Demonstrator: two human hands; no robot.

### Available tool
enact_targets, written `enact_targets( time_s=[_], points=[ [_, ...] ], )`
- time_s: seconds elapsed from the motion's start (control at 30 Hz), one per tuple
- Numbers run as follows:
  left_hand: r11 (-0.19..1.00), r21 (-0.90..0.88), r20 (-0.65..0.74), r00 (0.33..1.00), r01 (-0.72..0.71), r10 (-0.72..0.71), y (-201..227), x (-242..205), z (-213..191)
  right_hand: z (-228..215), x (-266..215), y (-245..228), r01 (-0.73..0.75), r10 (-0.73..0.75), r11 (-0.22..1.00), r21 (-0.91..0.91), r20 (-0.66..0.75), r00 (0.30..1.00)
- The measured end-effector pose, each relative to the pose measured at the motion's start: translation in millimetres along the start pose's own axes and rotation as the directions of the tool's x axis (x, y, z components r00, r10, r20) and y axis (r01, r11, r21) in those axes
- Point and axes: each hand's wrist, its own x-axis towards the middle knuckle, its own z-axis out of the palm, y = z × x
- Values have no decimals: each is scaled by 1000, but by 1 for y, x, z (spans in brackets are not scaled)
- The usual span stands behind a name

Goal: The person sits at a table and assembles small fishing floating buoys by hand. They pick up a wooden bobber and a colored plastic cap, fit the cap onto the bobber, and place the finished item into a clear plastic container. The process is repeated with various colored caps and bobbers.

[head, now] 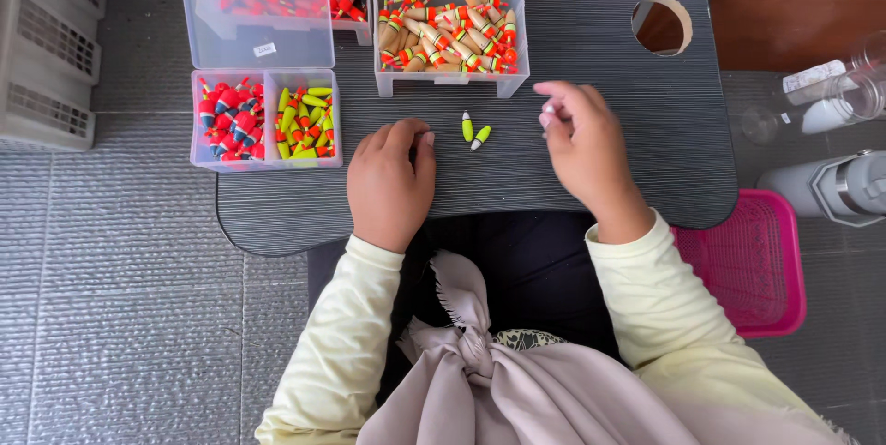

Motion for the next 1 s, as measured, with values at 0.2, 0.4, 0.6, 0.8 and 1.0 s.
enact_targets(
  time_s=[0.2, 0.4, 0.6, 0.8, 1.0],
  points=[
    [999, 31, 14, 999, -42, 42, 5, 1, 2, 25, -6, -20, 314, -314, 940, 135, -19, 949],
    [999, 46, 8, 1000, -25, 25, 6, 2, 5, 44, -10, -19, 333, -331, 882, -334, 65, 941],
    [999, 46, 4, 1000, -1, 1, 6, 1, 4, 41, -11, -8, 364, -347, 828, -426, 122, 930],
    [1000, 19, -22, 1000, -10, 10, 4, -1, 5, 39, -6, -11, 140, -134, 985, -100, 67, 989],
    [995, 54, 22, 996, -88, 87, -1, -2, 9, 79, 4, -27, 46, -173, 855, -517, -200, 965]
  ],
)
